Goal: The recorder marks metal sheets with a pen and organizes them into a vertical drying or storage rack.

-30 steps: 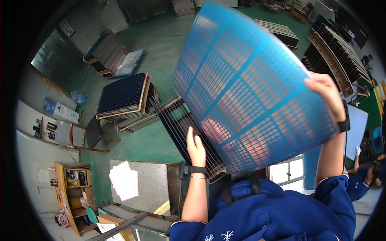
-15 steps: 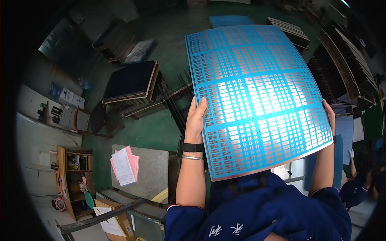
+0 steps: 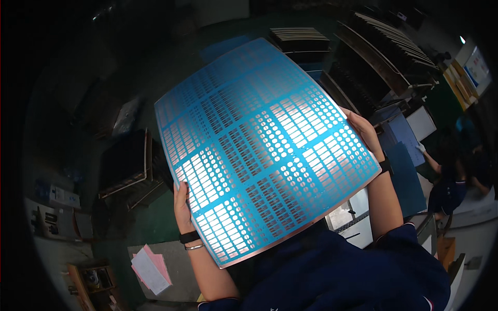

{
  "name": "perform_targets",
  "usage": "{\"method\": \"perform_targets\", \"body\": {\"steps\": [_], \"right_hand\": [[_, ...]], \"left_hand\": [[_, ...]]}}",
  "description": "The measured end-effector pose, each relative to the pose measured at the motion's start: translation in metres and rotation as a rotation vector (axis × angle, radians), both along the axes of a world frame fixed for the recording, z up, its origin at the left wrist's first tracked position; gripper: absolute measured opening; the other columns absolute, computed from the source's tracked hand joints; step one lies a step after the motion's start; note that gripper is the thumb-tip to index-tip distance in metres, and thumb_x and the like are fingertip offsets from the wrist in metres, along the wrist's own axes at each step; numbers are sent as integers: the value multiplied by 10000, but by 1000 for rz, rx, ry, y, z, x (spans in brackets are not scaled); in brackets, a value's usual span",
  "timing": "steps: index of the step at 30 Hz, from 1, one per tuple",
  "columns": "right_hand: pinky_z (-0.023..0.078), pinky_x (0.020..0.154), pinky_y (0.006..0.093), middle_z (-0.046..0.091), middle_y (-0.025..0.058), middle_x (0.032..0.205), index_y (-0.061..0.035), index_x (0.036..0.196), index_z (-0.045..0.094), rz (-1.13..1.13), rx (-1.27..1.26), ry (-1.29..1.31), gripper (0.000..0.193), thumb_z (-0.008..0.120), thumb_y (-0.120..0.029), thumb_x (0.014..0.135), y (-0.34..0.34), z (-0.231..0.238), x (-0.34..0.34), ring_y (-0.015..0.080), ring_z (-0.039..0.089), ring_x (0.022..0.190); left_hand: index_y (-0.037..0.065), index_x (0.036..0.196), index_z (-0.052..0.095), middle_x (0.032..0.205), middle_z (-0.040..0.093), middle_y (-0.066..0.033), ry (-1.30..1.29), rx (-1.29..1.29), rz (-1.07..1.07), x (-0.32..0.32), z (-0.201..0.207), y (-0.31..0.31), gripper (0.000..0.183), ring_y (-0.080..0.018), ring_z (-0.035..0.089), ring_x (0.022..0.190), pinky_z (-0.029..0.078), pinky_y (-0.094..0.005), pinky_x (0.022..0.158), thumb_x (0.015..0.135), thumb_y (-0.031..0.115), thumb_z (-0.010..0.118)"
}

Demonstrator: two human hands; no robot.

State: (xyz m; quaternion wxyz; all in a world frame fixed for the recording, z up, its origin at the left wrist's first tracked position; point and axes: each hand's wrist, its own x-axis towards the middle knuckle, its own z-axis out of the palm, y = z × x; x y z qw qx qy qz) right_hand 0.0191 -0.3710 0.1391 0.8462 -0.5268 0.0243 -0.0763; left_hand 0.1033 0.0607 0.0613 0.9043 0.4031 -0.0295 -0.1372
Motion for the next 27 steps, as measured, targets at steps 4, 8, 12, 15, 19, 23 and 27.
{"method": "perform_targets", "body": {"steps": [4, 8, 12, 15, 19, 23, 27], "right_hand": [[582, 674, 208, 649, 206, 1073, 115, 1317, 449, -54, -10, 12, 482, 420, -239, 991, 7, 8, 0, 148, 696, 847], [577, 645, 182, 659, 186, 1037, 100, 1308, 470, -65, -36, 15, 472, 436, -250, 993, 0, 3, 2, 124, 696, 818], [578, 655, 182, 655, 194, 1062, 103, 1309, 466, -6, -16, -7, 463, 501, -211, 970, -5, -3, 4, 125, 696, 826], [580, 780, 228, 643, 201, 1110, 95, 1316, 461, 12, 4, 34, 475, 544, -193, 947, -5, 2, 2, 151, 685, 917], [568, 735, 210, 668, 144, 1043, 65, 1247, 535, -39, -65, 67, 417, 543, -230, 952, -19, -7, 2, 121, 676, 889], [437, 558, 148, 627, -12, 800, -41, 1029, 628, -87, -261, 130, 326, 487, -331, 984, -28, -11, 25, 36, 557, 656], [491, 677, 191, 642, 17, 852, -28, 1016, 609, -108, -354, 161, 298, 532, -313, 976, -37, -4, 41, 63, 596, 723]], "left_hand": [[16, 1274, 462, 1137, 622, -160, 12, 36, -18, 2, -1, 8, 336, -221, 664, 948, 589, -346, 780, 1016, 230, 434], [8, 1288, 444, 1143, 616, -165, 40, 62, -27, 7, 3, 4, 350, -217, 671, 925, 597, -337, 755, 1019, 231, 421], [2, 1353, 379, 1175, 598, -155, -34, 129, -15, 8, 13, 7, 398, -186, 657, 949, 575, -293, 767, 1022, 219, 415], [16, 1374, 354, 1207, 588, -164, -103, 132, 45, 14, 3, 12, 400, -196, 660, 980, 583, -314, 787, 1021, 198, 394], [14, 1360, 413, 1025, 613, -33, -91, 212, 133, 4, 24, 1, 445, -81, 576, 860, 477, -241, 739, 976, 199, 542], [56, 1240, 531, 899, 558, 60, -112, 266, 187, -7, 37, -1, 377, -30, 488, 755, 410, -203, 674, 927, 235, 638], [31, 1248, 539, 1021, 610, 2, -167, 383, 179, -12, 45, 1, 439, -72, 548, 858, 450, -233, 780, 903, 268, 667]]}}
